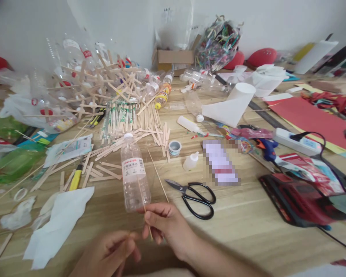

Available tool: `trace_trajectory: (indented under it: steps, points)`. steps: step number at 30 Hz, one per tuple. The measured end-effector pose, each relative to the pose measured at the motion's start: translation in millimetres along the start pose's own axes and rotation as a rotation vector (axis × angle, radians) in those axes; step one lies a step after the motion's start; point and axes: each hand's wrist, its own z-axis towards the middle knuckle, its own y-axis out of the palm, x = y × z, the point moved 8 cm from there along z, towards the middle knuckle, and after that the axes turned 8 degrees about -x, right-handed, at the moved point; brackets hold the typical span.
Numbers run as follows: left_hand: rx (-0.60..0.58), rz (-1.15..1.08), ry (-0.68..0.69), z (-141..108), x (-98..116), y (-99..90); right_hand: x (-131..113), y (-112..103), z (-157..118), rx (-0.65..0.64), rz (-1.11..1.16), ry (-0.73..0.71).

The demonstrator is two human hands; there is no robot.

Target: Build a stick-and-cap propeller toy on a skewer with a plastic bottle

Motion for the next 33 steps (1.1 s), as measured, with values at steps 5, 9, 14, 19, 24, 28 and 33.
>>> trace_trajectory:
  steps: [5, 9, 14, 19, 24, 28, 33]
  points:
    - [0.068, -0.160, 0.113, 23.4, 10.0, 8.5, 4.4, 7.4, -2.2, -0.062, -0.097, 0.022]
    - [0.058, -0.459, 0.090, 28.1, -0.2, 14.0, 7.1, 14.5, -2.6, -0.114, -0.173, 0.043]
    - [0.087, -0.699, 0.100, 31.3, -7.2, 15.3, 13.2, 20.9, -2.5, -0.165, -0.297, 0.031]
    - [0.045, -0.751, 0.198, 28.7, 6.3, 13.1, 2.8, 15.0, -5.5, -0.057, -0.343, -0.053]
    - [0.061, -0.767, 0.214, 22.9, 14.5, 7.4, -10.6, 3.3, -10.6, 0.133, -0.367, -0.090]
    - [0.054, -0.710, 0.220, 21.5, 16.9, 6.6, 9.1, 13.6, -9.6, 0.019, -0.162, 0.177]
    - [0.034, -0.700, 0.219, 21.6, 15.4, 7.7, 23.0, 31.4, -10.2, -0.052, 0.337, 0.307]
